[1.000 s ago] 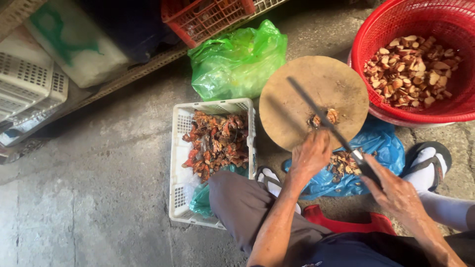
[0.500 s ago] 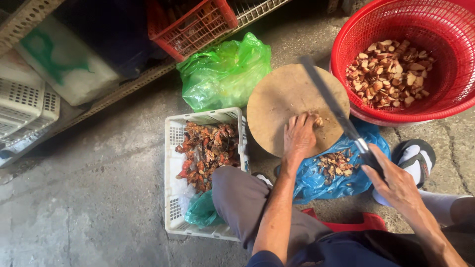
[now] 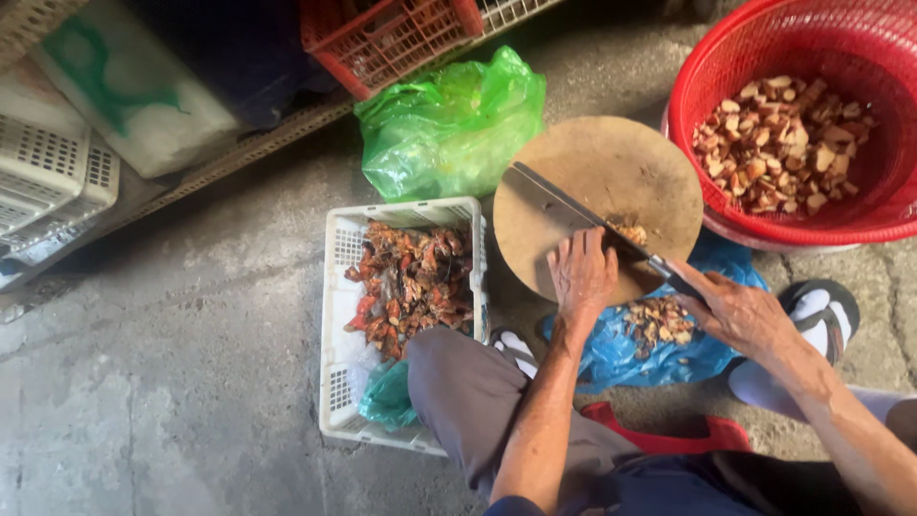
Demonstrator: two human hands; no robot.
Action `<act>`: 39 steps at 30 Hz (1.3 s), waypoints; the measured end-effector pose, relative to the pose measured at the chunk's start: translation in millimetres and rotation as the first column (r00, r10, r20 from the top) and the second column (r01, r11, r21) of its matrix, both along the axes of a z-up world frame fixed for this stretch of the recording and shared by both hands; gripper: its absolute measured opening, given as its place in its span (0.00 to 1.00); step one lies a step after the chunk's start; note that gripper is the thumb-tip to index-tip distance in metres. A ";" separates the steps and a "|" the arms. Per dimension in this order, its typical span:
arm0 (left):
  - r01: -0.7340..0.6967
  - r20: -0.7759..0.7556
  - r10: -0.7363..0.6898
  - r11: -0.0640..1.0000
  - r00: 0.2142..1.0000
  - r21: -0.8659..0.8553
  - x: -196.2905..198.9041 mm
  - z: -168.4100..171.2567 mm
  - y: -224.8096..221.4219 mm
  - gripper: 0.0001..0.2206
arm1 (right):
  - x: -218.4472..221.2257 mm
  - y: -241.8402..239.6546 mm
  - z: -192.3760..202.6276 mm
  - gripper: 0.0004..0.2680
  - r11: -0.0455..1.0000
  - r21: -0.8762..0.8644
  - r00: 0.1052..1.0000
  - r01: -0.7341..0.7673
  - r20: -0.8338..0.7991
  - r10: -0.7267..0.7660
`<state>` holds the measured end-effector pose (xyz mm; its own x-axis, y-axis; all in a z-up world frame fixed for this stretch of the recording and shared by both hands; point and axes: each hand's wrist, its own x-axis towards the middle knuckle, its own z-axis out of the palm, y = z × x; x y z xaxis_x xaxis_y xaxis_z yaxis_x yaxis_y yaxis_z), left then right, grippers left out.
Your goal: The person sits on the floor and uses a large knife to chop reddish-brown root pieces on a round wooden cutting board. Chopped pieces are transferred into a red basket, while unprocessed roots remain in a white crate.
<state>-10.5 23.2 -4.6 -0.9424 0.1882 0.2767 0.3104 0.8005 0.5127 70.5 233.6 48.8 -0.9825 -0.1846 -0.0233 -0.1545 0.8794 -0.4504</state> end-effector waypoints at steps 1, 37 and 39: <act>-0.010 -0.020 0.011 1.000 1.000 0.008 -1.6 -1.2 0.6 0.16 | -0.6 -1.0 -3.4 0.24 0.999 0.043 0.999 0.018 0.027 -0.020; -0.440 0.420 0.158 0.123 0.893 0.889 -30.2 -82.1 -37.6 0.09 | 109.4 -7.5 -24.0 0.26 0.977 -0.185 0.991 0.110 0.093 -0.094; -0.516 0.510 0.155 -0.001 0.846 0.857 -31.0 -87.2 -45.7 0.08 | 123.8 0.4 -34.8 0.26 0.981 -0.181 0.997 0.064 0.053 -0.056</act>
<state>-41.5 -22.5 -91.8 -0.8575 -0.4199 -0.2974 -0.0819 -0.4593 0.8845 194.3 234.0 14.0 -0.9906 -0.1308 -0.0412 -0.0788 0.7889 -0.6094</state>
